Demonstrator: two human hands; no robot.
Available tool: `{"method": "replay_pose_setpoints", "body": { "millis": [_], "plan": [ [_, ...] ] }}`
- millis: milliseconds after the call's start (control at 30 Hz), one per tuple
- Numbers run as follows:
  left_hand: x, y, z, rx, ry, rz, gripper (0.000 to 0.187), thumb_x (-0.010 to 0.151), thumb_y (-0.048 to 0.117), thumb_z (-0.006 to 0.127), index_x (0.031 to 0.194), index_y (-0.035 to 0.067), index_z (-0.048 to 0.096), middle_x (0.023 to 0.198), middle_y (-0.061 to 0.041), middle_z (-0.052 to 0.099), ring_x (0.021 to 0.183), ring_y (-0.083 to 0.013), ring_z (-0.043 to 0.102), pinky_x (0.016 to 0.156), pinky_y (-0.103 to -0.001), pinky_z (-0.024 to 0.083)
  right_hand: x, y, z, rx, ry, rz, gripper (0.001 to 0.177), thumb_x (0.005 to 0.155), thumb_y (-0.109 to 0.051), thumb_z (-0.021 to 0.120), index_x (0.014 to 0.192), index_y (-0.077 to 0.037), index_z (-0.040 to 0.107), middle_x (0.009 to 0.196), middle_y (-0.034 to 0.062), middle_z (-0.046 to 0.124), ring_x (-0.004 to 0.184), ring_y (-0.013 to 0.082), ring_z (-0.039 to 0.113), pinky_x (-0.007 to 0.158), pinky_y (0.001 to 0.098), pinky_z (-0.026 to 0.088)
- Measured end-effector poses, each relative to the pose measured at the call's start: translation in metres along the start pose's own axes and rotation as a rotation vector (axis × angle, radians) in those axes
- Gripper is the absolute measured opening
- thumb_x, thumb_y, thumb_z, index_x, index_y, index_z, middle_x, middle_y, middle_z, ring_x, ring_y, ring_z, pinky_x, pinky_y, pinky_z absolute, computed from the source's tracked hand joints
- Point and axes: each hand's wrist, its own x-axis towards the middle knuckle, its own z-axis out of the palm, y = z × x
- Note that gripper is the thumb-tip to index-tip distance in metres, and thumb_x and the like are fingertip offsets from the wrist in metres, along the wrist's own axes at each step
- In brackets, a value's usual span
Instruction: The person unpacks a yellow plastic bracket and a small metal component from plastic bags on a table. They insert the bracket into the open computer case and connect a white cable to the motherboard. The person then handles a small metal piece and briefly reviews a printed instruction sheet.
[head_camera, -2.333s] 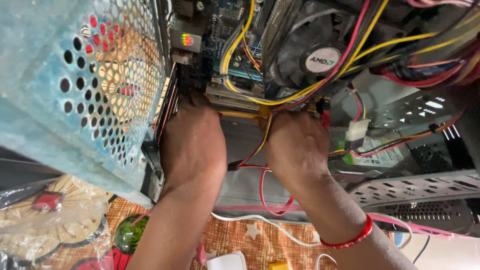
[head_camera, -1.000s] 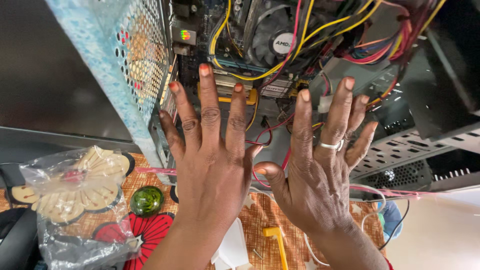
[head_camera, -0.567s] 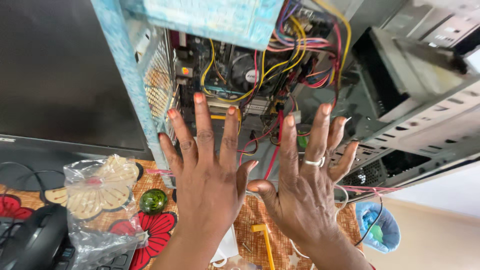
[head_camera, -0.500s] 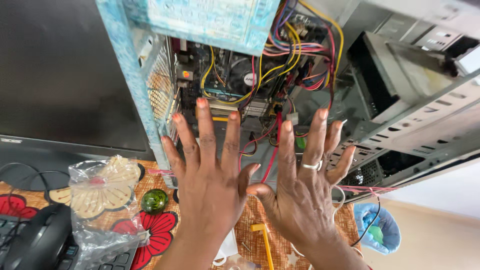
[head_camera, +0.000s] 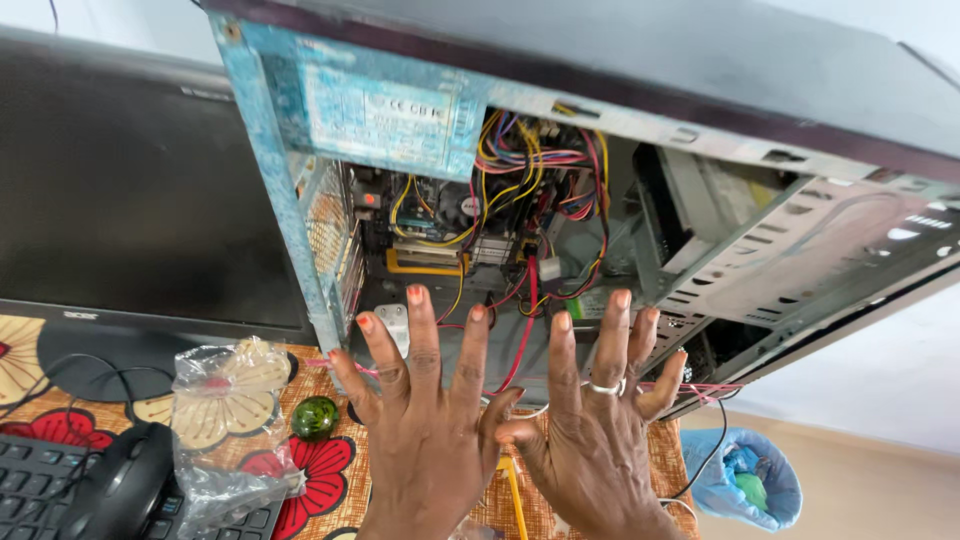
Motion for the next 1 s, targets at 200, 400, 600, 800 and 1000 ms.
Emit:
{"method": "replay_pose_setpoints", "body": {
  "millis": [200, 400, 600, 800, 1000],
  "plan": [
    [-0.004, 0.009, -0.015, -0.006, 0.008, 0.038, 0.074, 0.097, 0.058, 0.054, 0.156, 0.016, 0.039, 0.166, -0.026, 0.016, 0.153, -0.0502, -0.002, 0.111, -0.081, 0.002, -0.013, -0.002, -0.014, 0.024, 0.02, 0.0, 0.089, 0.096, -0.076, 0.021, 0.162, -0.017, 0.019, 0.167, 0.0302, 0.004, 0.155, 0.0561, 0.002, 0.115, 0.0751, -0.008],
    [-0.02, 0.015, -0.026, 0.037, -0.008, 0.063, 0.069, 0.098, 0.054, 0.054, 0.156, 0.018, 0.041, 0.166, -0.024, 0.017, 0.154, -0.0478, -0.004, 0.113, -0.078, 0.001, -0.039, 0.002, -0.027, 0.008, -0.002, 0.008, 0.089, 0.096, -0.075, 0.024, 0.162, -0.015, 0.019, 0.167, 0.0299, 0.005, 0.153, 0.056, 0.003, 0.114, 0.0742, -0.006],
    [-0.039, 0.021, -0.031, 0.039, -0.068, 0.072, 0.069, 0.098, 0.054, 0.054, 0.155, 0.017, 0.043, 0.166, -0.027, 0.016, 0.153, -0.0485, -0.006, 0.112, -0.078, -0.002, -0.072, 0.003, -0.031, 0.021, -0.024, 0.047, 0.087, 0.097, -0.074, 0.026, 0.162, -0.016, 0.019, 0.167, 0.0311, 0.006, 0.154, 0.0557, 0.003, 0.115, 0.0733, -0.006],
    [-0.053, 0.036, -0.038, 0.015, -0.091, 0.072, 0.067, 0.096, 0.055, 0.053, 0.153, 0.019, 0.044, 0.165, -0.026, 0.016, 0.154, -0.0478, -0.004, 0.112, -0.079, -0.001, -0.096, 0.003, -0.039, 0.034, -0.022, 0.061, 0.087, 0.096, -0.074, 0.025, 0.161, -0.017, 0.018, 0.165, 0.0316, 0.008, 0.151, 0.0583, 0.006, 0.112, 0.0754, -0.008],
    [-0.056, 0.047, -0.047, 0.026, -0.085, 0.107, 0.07, 0.092, 0.059, 0.052, 0.15, 0.021, 0.044, 0.164, -0.023, 0.017, 0.154, -0.0455, -0.003, 0.109, -0.081, 0.002, -0.105, 0.004, -0.046, -0.035, 0.036, 0.086, 0.086, 0.094, -0.075, 0.013, 0.159, -0.02, 0.022, 0.164, 0.0296, 0.016, 0.151, 0.0571, 0.013, 0.112, 0.0769, -0.005]
  ]
}}
